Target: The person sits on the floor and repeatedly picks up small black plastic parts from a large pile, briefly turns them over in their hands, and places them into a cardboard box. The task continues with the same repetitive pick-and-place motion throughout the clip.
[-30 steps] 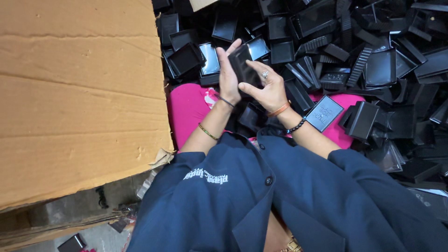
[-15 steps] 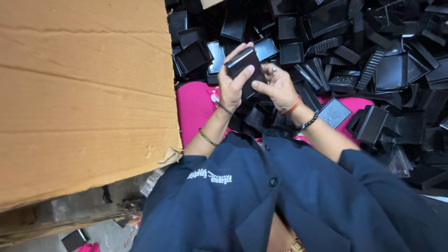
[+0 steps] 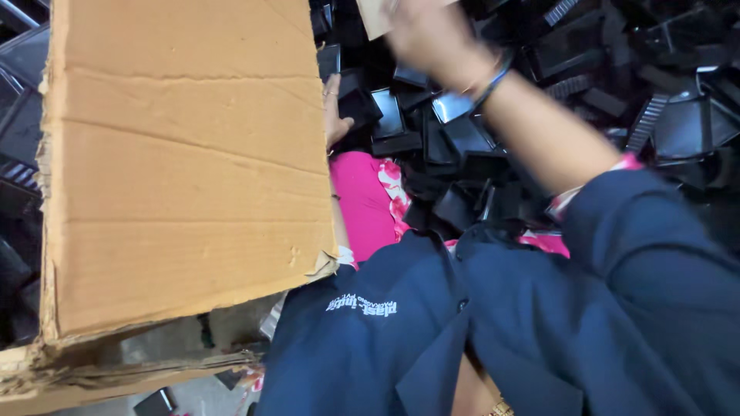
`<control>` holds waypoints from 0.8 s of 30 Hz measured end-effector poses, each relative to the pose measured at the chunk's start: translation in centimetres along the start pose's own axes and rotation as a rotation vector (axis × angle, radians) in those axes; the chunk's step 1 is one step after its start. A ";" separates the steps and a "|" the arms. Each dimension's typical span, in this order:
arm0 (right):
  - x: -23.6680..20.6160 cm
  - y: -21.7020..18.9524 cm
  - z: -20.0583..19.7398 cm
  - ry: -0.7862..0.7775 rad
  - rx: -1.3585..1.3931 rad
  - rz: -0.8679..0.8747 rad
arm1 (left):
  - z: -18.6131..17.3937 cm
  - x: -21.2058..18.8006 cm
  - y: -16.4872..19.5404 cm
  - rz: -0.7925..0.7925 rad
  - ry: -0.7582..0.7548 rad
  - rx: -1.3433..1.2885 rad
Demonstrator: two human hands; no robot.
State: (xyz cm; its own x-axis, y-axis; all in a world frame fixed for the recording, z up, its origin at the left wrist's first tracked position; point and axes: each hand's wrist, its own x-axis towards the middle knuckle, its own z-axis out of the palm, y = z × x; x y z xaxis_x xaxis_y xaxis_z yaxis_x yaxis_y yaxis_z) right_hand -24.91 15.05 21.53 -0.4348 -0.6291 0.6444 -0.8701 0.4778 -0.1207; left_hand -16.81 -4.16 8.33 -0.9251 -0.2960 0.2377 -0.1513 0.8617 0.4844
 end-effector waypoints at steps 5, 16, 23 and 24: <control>-4.1 -1.9 11.0 -0.498 0.488 0.648 | -2.8 0.0 1.6 -0.065 -0.026 -0.017; -8.4 0.1 4.3 -0.046 0.327 0.644 | 1.5 -0.8 0.8 -0.405 -0.047 -1.491; -15.7 -2.3 0.5 0.082 0.701 0.455 | 3.8 -3.0 6.6 -0.476 -0.414 -2.348; -16.7 -2.2 0.5 0.087 0.892 0.492 | 3.8 -3.3 7.5 -0.454 -0.400 -2.309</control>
State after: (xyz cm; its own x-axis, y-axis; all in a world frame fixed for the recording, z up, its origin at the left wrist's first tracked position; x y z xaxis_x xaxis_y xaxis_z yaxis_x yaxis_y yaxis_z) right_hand -15.86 24.22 10.66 -0.8032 -0.4222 0.4203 -0.4711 0.0183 -0.8819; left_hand -16.27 4.85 7.95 -0.9958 0.0444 -0.0803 -0.0652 -0.9579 0.2797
